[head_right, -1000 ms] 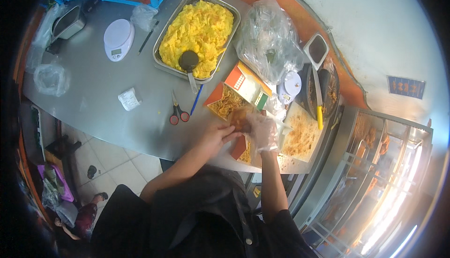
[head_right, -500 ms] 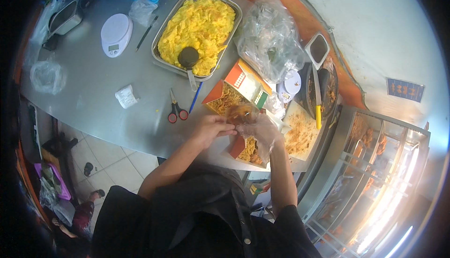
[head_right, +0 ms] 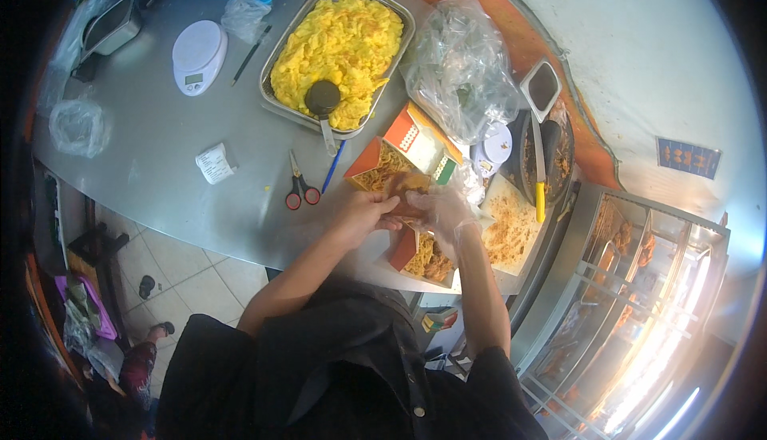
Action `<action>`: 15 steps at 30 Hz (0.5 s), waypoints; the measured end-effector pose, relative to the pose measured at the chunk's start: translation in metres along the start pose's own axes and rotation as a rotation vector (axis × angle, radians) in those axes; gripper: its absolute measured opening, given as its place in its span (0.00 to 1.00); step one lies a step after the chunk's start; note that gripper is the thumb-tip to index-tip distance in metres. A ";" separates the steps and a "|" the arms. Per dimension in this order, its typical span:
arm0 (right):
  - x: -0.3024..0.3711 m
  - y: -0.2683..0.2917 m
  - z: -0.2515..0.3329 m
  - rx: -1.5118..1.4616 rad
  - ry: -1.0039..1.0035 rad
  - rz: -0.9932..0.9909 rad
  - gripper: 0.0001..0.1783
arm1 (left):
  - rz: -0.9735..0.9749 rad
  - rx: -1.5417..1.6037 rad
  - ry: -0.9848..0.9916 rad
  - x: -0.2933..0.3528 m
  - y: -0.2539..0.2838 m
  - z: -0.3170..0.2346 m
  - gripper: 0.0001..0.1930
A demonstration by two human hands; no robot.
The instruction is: The person prepares food for a takeout order by placing chicken into cardboard boxes, cutting open a plastic sauce packet with scissors, and marking items on a printed receipt with a blue pen.
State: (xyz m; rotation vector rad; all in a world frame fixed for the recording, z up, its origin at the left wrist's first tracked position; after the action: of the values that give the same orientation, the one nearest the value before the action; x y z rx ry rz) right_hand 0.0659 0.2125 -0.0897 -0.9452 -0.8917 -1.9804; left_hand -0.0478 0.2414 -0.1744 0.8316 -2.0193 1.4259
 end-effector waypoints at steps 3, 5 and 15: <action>-0.022 0.016 0.001 0.112 0.118 -0.009 0.09 | -0.016 -0.012 0.000 -0.001 -0.008 -0.004 0.13; -0.021 0.015 0.002 0.176 0.110 -0.025 0.09 | -0.011 -0.014 -0.050 -0.010 -0.008 -0.003 0.12; 0.004 0.014 0.021 0.163 0.050 -0.092 0.10 | 0.021 0.072 -0.071 -0.014 -0.026 -0.002 0.13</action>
State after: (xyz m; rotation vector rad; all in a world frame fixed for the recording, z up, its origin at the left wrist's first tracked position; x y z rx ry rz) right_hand 0.0824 0.2212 -0.0723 -0.7715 -1.0672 -1.9647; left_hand -0.0190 0.2395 -0.1671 0.9057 -2.0449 1.5085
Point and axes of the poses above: each hand's wrist, its own x-axis away from the middle knuckle, its own y-axis out of the back of the hand, z = x × y, the point moved 8 cm from there along -x, towards the middle knuckle, and after that the axes turned 6 degrees about -z, right-handed, at the moved point
